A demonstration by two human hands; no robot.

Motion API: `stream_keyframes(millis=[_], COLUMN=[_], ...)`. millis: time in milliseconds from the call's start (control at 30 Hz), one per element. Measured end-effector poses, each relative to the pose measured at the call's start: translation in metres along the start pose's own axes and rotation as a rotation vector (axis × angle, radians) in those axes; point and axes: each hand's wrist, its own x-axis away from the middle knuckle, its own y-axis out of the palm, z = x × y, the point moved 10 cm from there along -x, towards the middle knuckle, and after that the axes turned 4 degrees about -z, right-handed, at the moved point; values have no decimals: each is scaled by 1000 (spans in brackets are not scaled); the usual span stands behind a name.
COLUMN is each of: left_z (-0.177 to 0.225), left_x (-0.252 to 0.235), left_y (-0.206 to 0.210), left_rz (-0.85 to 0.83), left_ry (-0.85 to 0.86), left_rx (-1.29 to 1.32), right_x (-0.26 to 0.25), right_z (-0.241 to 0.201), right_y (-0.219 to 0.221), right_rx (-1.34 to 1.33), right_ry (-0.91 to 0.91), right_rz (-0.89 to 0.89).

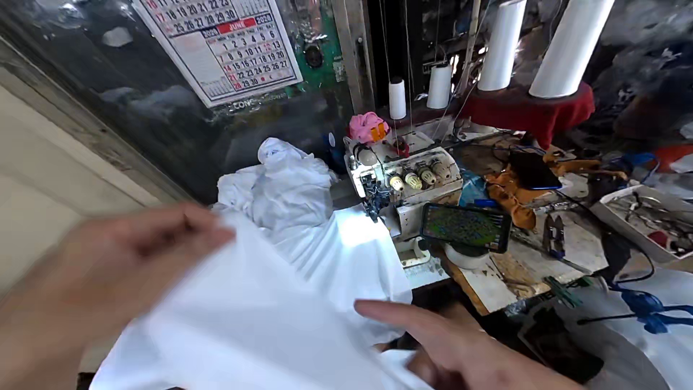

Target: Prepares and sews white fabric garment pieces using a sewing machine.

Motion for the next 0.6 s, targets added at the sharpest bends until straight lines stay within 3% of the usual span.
stream_keyframes(millis=[100, 167, 233, 367, 600], left_z=[4, -4, -37, -98, -84], left_x=[-82, -124, -151, -149, -130], left_y=[-14, 26, 89, 184, 182], left_rz=[107, 75, -3, 4, 204], left_ry=[301, 346, 284, 139, 200], left_rx=[-198, -187, -103, 26, 58], right_x=[-33, -29, -9, 13, 24], right_z=[57, 93, 113, 157, 156], right_y=[-31, -52, -61, -83, -117], right_rx=[-9, -134, -199, -89, 474], right_ry=[-8, 11, 22, 85, 127], right_rz=[230, 382, 459, 604, 828])
